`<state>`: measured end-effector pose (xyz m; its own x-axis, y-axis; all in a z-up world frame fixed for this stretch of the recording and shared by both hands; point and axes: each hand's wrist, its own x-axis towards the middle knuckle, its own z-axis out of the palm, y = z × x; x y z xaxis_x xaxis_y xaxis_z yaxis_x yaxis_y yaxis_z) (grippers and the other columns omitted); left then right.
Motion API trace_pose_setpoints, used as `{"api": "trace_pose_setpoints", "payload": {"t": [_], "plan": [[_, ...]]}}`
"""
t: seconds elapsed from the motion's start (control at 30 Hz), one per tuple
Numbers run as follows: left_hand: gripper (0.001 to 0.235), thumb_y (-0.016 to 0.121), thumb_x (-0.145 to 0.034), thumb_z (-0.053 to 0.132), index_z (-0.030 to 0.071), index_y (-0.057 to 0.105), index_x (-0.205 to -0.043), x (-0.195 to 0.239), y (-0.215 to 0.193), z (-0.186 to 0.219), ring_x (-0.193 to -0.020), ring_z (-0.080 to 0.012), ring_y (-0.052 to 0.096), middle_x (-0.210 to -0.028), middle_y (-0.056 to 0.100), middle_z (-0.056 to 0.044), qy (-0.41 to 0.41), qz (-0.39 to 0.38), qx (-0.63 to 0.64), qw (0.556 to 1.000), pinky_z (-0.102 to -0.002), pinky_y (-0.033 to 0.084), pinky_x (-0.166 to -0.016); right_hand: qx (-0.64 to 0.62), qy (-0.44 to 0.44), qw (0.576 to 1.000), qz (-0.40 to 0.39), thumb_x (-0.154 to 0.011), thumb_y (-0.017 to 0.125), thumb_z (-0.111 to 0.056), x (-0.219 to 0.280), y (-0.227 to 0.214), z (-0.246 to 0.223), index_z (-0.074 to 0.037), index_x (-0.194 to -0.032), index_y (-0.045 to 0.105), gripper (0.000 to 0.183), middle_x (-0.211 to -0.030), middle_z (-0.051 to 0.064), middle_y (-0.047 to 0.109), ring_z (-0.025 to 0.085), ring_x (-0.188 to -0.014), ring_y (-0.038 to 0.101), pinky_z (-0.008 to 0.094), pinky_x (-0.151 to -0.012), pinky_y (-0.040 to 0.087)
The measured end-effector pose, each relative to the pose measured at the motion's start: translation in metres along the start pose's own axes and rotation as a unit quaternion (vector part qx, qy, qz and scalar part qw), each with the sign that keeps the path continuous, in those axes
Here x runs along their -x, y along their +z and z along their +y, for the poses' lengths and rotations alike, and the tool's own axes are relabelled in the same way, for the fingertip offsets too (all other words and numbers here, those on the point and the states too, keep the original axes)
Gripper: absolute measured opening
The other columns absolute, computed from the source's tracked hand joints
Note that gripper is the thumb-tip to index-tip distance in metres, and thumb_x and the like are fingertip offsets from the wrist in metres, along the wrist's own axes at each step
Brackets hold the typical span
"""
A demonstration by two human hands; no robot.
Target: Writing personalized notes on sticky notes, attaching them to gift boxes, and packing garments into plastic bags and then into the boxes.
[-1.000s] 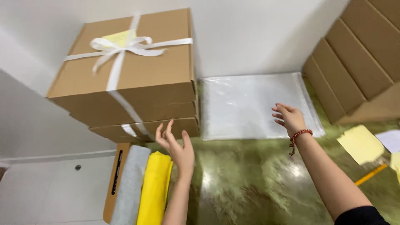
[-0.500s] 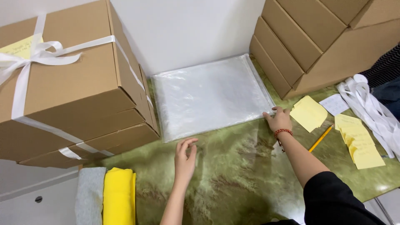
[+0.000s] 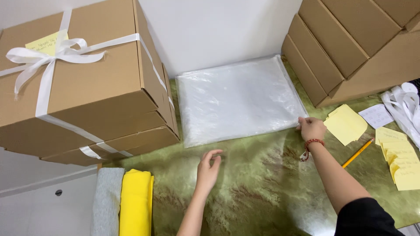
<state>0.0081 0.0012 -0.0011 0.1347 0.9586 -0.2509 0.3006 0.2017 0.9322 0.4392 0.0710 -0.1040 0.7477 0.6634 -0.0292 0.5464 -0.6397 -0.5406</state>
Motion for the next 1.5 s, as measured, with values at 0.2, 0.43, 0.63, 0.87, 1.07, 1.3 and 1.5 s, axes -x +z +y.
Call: {"api": "trace_pose_setpoints", "payload": {"t": [0.2,0.43,0.63,0.87,1.07,1.3,1.5], "plan": [[0.030,0.063,-0.103,0.035,0.029,0.076,-0.129,-0.025,0.048,-0.069,-0.119,-0.0263,0.073,-0.126,0.078,-0.005,-0.044,-0.099,-0.060,0.992,-0.043,0.057,-0.101,-0.362,0.084,0.928,-0.018,-0.114,0.051,-0.016,0.082,-0.038,0.007,-0.001,-0.114,0.064,0.021,-0.092,0.018,0.078,0.023,-0.068,0.076,0.031,-0.052,0.058],[0.052,0.054,-0.107,0.049,0.011,0.070,-0.140,0.011,0.104,-0.040,-0.132,-0.0371,0.065,-0.136,0.072,-0.019,-0.054,-0.216,-0.111,0.969,-0.051,0.050,-0.113,-0.511,0.201,0.818,-0.171,-0.103,0.045,-0.003,0.181,-0.044,0.018,-0.003,-0.134,0.033,0.033,-0.132,0.023,0.071,0.030,-0.104,0.076,0.032,-0.074,0.056],[0.079,0.056,-0.108,0.053,0.001,0.034,-0.164,0.018,0.124,-0.015,-0.127,-0.0339,0.069,-0.145,0.063,-0.026,-0.076,-0.189,0.022,0.979,-0.050,0.053,-0.109,-0.427,0.184,0.830,-0.308,-0.107,0.056,-0.011,0.246,-0.075,0.007,0.006,-0.131,0.051,0.030,-0.123,0.027,0.077,0.032,-0.101,0.076,0.036,-0.073,0.057],[0.038,0.066,-0.102,0.026,0.017,0.056,-0.137,0.025,0.143,0.005,-0.106,-0.0223,0.069,-0.127,0.069,-0.005,-0.007,-0.149,-0.104,0.983,-0.038,0.055,-0.089,-0.371,0.218,0.744,-0.511,-0.097,0.076,-0.012,0.274,-0.072,0.032,0.004,-0.106,0.075,0.019,-0.107,0.022,0.086,0.020,-0.080,0.078,0.023,-0.054,0.057],[0.045,0.067,-0.099,0.017,0.028,0.057,-0.141,0.041,0.109,0.034,-0.091,-0.0263,0.071,-0.109,0.078,-0.009,-0.017,-0.097,-0.064,0.993,-0.040,0.054,-0.078,-0.376,0.222,0.749,-0.498,-0.095,0.078,-0.019,0.275,-0.069,0.009,0.006,-0.119,0.074,0.034,-0.111,0.019,0.084,0.018,-0.082,0.079,0.023,-0.059,0.061],[0.046,0.072,-0.096,0.022,0.023,0.062,-0.141,0.007,0.042,-0.004,-0.114,-0.0382,0.075,-0.109,0.082,-0.018,-0.022,0.080,-0.108,0.991,-0.051,0.058,-0.100,-0.431,0.213,0.790,-0.380,-0.100,0.077,-0.033,0.227,-0.048,0.010,0.010,-0.130,0.061,0.055,-0.113,0.025,0.080,0.024,-0.081,0.080,0.029,-0.059,0.066],[0.048,0.075,-0.094,0.026,0.028,0.063,-0.141,-0.010,-0.007,-0.072,-0.113,-0.0311,0.076,-0.107,0.083,-0.008,-0.076,0.179,-0.136,0.971,-0.047,0.058,-0.101,-0.431,0.199,0.848,-0.234,-0.107,0.071,-0.042,0.156,-0.015,0.072,0.003,-0.138,0.049,0.059,-0.106,0.025,0.077,0.028,-0.079,0.080,0.034,-0.061,0.065]]}}
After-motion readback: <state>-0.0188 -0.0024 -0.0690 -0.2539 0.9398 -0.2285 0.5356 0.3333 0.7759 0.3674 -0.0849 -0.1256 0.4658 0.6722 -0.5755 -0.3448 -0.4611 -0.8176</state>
